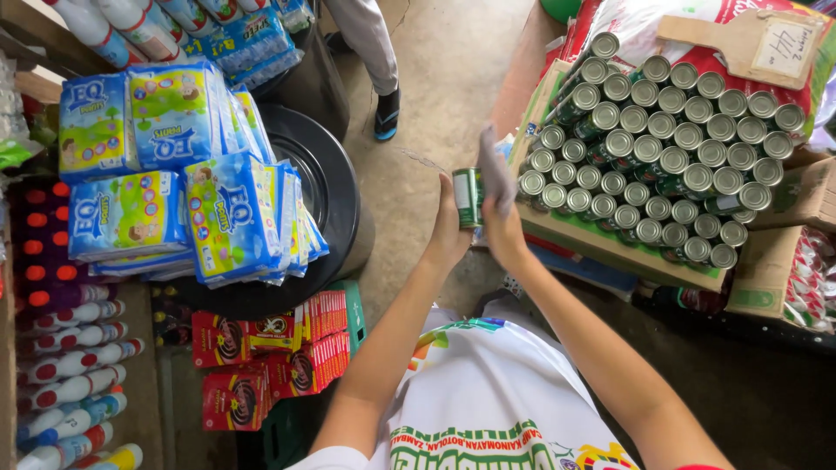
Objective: The recorder is wiping individual food cans with a cloth and then organizing them on the store shelves.
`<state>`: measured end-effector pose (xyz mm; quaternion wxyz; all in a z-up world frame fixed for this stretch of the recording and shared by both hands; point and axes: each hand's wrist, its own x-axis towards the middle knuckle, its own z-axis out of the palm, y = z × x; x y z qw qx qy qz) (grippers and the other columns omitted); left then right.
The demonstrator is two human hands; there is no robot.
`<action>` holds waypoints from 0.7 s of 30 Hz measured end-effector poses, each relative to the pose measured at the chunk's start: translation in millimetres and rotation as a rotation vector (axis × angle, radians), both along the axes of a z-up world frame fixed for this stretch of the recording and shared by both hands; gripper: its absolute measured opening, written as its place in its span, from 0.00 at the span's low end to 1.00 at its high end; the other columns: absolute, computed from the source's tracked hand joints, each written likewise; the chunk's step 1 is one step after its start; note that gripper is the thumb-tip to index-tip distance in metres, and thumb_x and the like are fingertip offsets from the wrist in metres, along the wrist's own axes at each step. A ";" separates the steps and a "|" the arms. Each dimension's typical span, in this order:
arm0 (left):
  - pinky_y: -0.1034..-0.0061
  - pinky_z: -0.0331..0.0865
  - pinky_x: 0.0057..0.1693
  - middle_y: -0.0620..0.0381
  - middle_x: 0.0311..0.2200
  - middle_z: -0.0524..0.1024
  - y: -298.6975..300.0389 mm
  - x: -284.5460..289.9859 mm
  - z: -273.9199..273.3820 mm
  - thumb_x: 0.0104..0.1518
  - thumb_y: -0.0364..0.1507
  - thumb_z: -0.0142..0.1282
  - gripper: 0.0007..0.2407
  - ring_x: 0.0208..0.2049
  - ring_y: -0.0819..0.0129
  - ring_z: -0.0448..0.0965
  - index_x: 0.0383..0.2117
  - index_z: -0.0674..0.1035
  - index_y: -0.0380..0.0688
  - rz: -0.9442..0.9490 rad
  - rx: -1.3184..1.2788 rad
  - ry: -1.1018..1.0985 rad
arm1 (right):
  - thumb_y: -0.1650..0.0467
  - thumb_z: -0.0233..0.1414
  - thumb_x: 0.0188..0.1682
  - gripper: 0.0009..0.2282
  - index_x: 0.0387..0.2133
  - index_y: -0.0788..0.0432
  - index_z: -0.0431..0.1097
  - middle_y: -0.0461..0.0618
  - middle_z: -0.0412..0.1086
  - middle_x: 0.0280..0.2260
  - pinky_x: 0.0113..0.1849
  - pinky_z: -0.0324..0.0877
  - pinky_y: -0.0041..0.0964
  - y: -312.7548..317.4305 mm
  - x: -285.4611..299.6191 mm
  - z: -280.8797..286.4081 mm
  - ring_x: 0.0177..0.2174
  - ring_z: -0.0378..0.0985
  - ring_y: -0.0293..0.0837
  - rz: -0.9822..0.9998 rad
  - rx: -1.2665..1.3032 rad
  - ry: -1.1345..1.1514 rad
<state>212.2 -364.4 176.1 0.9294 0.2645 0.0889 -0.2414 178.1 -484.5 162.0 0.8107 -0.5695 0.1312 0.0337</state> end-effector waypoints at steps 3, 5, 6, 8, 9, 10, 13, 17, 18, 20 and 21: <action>0.68 0.73 0.54 0.54 0.47 0.78 6.4 -0.2 -3.5 0.69 0.51 0.36 0.26 0.47 0.65 0.79 0.56 0.73 0.41 -0.003 -0.005 -0.010 | 0.66 0.46 0.53 0.31 0.70 0.46 0.42 0.50 0.51 0.70 0.50 0.62 0.31 21.1 -41.1 81.4 0.62 0.61 0.42 0.078 -0.150 -0.350; 0.67 0.72 0.57 0.53 0.49 0.77 9.6 -2.8 -8.9 0.70 0.49 0.37 0.25 0.50 0.64 0.77 0.58 0.72 0.41 0.005 -0.019 -0.024 | 0.72 0.57 0.39 0.30 0.60 0.50 0.65 0.59 0.47 0.69 0.66 0.46 0.50 20.1 -55.1 86.5 0.67 0.46 0.64 0.252 -1.271 -0.921; 0.67 0.72 0.57 0.53 0.49 0.77 11.4 -5.7 -12.0 0.70 0.49 0.37 0.25 0.50 0.64 0.77 0.58 0.72 0.41 0.000 -0.018 -0.020 | 0.72 0.57 0.39 0.30 0.60 0.50 0.65 0.59 0.47 0.69 0.66 0.46 0.50 19.5 -50.3 78.9 0.67 0.46 0.64 0.250 -1.272 -0.914; 0.65 0.70 0.60 0.53 0.52 0.76 14.9 -11.3 -18.1 0.71 0.47 0.38 0.23 0.54 0.63 0.76 0.60 0.70 0.41 0.012 -0.033 -0.031 | 0.70 0.58 0.40 0.28 0.59 0.54 0.67 0.64 0.46 0.68 0.65 0.43 0.53 17.7 -40.3 63.8 0.66 0.43 0.68 0.248 -1.320 -0.903; 0.65 0.70 0.60 0.53 0.52 0.76 16.6 -14.0 -19.6 0.71 0.47 0.38 0.23 0.54 0.63 0.76 0.60 0.70 0.41 0.008 -0.033 -0.028 | 0.70 0.58 0.40 0.28 0.59 0.54 0.67 0.64 0.46 0.68 0.65 0.43 0.53 17.3 -29.4 47.8 0.66 0.43 0.68 0.247 -1.322 -0.898; 0.64 0.69 0.62 0.53 0.54 0.76 17.7 -15.0 -20.6 0.71 0.46 0.39 0.22 0.55 0.62 0.75 0.60 0.70 0.41 0.016 -0.042 -0.038 | 0.70 0.53 0.49 0.25 0.63 0.57 0.64 0.63 0.46 0.70 0.67 0.45 0.49 16.2 -16.8 32.3 0.69 0.45 0.63 0.127 -1.181 -0.769; 0.63 0.68 0.63 0.52 0.55 0.75 18.6 -22.1 -1.8 0.70 0.49 0.39 0.26 0.57 0.62 0.75 0.61 0.68 0.41 0.019 -0.119 -0.052 | 0.66 0.45 0.61 0.23 0.68 0.62 0.57 0.65 0.50 0.71 0.67 0.51 0.46 11.3 7.4 -15.2 0.70 0.52 0.60 -0.012 -0.475 -0.364; 0.64 0.67 0.64 0.54 0.58 0.74 25.0 -24.9 8.7 0.60 0.57 0.41 0.33 0.58 0.63 0.75 0.63 0.67 0.45 0.048 -0.093 -0.018 | 0.66 0.39 0.61 0.26 0.72 0.64 0.48 0.62 0.48 0.71 0.67 0.45 0.47 32.6 -10.4 10.1 0.71 0.48 0.55 0.076 -0.106 -0.355; 0.64 0.67 0.64 0.54 0.58 0.74 25.9 -25.1 5.4 0.60 0.57 0.41 0.33 0.58 0.63 0.75 0.63 0.67 0.45 0.041 -0.096 -0.020 | 0.66 0.39 0.61 0.26 0.72 0.64 0.48 0.62 0.48 0.71 0.67 0.45 0.47 35.2 -28.3 28.6 0.71 0.48 0.55 0.070 -0.110 -0.357; 0.65 0.68 0.64 0.53 0.58 0.73 26.7 -26.2 -1.9 0.61 0.54 0.43 0.31 0.58 0.63 0.75 0.63 0.67 0.43 0.000 -0.062 -0.061 | 0.73 0.45 0.50 0.29 0.69 0.55 0.55 0.60 0.40 0.74 0.70 0.38 0.50 40.5 -64.9 64.6 0.73 0.37 0.58 0.210 -0.720 -0.729; 0.65 0.68 0.64 0.53 0.58 0.73 28.3 -26.6 -8.6 0.61 0.54 0.43 0.31 0.58 0.63 0.75 0.63 0.67 0.43 -0.008 -0.067 -0.062 | 0.73 0.45 0.50 0.29 0.69 0.55 0.55 0.60 0.40 0.74 0.70 0.38 0.50 35.9 -67.8 62.3 0.73 0.37 0.58 0.204 -0.727 -0.726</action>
